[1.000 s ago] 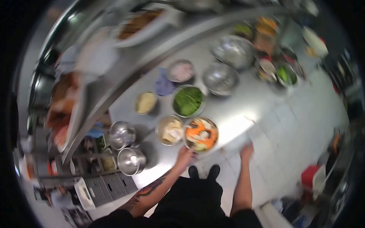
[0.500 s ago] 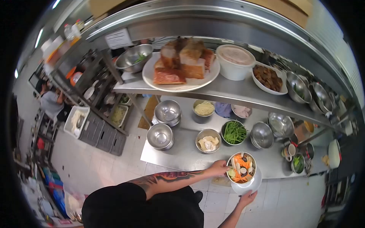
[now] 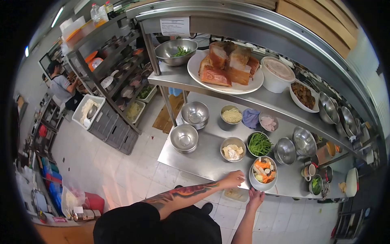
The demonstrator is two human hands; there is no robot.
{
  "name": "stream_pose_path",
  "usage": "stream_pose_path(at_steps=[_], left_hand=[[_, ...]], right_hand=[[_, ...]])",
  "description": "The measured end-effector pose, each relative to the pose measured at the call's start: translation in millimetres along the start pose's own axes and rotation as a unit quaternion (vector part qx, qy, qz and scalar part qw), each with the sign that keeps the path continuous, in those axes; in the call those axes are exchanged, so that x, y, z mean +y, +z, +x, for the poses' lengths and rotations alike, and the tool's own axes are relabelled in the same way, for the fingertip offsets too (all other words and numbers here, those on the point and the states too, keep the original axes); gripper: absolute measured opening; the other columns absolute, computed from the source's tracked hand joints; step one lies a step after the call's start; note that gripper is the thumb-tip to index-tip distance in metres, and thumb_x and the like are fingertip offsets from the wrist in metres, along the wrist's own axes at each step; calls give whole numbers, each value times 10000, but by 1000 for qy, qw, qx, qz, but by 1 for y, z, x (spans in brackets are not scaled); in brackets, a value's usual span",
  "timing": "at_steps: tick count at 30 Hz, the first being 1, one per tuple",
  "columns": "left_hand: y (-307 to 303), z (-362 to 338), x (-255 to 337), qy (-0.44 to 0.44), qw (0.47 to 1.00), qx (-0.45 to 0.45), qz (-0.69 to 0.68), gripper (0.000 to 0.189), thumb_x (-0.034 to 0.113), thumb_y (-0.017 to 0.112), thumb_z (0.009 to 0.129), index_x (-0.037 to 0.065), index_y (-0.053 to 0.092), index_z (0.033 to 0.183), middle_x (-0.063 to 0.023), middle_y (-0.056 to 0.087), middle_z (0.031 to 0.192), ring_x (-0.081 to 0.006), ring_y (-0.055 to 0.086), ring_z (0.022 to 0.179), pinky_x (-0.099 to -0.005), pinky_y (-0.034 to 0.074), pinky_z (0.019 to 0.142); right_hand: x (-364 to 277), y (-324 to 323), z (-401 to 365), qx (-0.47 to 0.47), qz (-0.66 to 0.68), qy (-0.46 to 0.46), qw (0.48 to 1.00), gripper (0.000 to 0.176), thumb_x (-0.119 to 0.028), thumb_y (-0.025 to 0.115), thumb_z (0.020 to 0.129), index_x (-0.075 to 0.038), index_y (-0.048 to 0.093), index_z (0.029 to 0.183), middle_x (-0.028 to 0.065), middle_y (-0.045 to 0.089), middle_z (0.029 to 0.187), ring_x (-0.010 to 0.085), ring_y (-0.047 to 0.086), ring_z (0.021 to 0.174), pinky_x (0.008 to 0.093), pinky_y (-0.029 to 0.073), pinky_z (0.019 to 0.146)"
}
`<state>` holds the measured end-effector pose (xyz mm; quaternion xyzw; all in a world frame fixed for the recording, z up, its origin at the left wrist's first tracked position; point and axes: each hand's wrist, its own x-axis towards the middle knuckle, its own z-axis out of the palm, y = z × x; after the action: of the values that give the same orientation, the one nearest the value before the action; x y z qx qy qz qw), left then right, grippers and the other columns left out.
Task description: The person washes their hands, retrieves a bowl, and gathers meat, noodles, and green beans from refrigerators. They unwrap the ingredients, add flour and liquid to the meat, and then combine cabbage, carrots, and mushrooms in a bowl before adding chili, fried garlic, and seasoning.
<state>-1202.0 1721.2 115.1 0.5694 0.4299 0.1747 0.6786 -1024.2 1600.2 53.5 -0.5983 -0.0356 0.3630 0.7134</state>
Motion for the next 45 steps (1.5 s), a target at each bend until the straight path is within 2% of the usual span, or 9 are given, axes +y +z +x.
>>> stream_pose_path(at_steps=[5,9,12,15,18,20,24,28,45], left_hand=[[-107,-99,-58,85,992,-37,-89,302,154,641,962,44,565,1234,-103,669,1009,-140,652,703,-295,552,583],[-226,-204,-95,25,990,47,-134,264,124,620,970,76,587,1227,-80,677,1001,-108,601,651,-254,521,550],[-309,-274,-116,12,984,132,-120,290,84,605,948,62,586,1237,-74,682,962,-105,592,657,-246,518,575],[-364,-335,-134,38,961,234,-142,256,116,612,952,51,593,1198,-79,670,932,-89,562,638,-231,484,548],[-405,-375,-177,28,939,321,-122,219,140,599,969,52,598,1170,-69,654,905,-81,543,632,-225,462,533],[-427,-397,-217,14,919,377,-112,201,149,590,978,57,602,1156,-59,645,889,-77,534,630,-221,452,528],[-424,-439,-264,-61,845,507,-161,177,126,573,983,52,605,1140,-50,629,891,-76,539,638,-208,446,516],[-414,-461,-282,-97,840,514,-144,192,142,577,980,54,604,1148,-53,633,907,-85,562,674,-221,470,539],[-556,-371,-156,29,890,453,-26,254,138,592,977,44,599,1214,-68,681,1027,-105,612,754,-230,483,607]], right_hand=[[-2,69,-89,-96,-160,16,982,330,-144,605,966,-27,544,1269,107,649,1069,195,664,834,321,581,715],[-118,259,-208,-385,-199,-267,861,162,-101,595,986,11,680,1066,79,697,981,136,636,827,267,510,729],[-208,384,-253,-376,-128,-557,730,152,-39,605,950,17,661,1080,122,648,1155,174,584,1132,309,493,892],[-241,452,-272,-401,-24,-452,796,160,-81,591,977,-22,661,1108,88,636,1195,139,615,1044,275,501,858],[-204,430,-279,-559,-55,-274,780,152,-139,585,1000,-33,669,1067,36,699,917,110,652,854,266,526,752],[-140,415,-255,-538,-241,-127,798,169,-181,657,954,-32,668,1033,69,713,870,179,675,766,303,539,732],[2,395,-163,-253,-616,-436,605,264,-137,721,836,-63,636,1074,182,670,930,367,666,848,428,544,779],[41,399,-132,-236,-603,-345,679,230,-69,671,835,-60,615,1057,204,648,964,407,653,931,472,532,798],[16,398,-138,-230,-615,-461,597,141,-129,622,890,-118,602,1029,192,657,702,413,654,654,522,503,596]])
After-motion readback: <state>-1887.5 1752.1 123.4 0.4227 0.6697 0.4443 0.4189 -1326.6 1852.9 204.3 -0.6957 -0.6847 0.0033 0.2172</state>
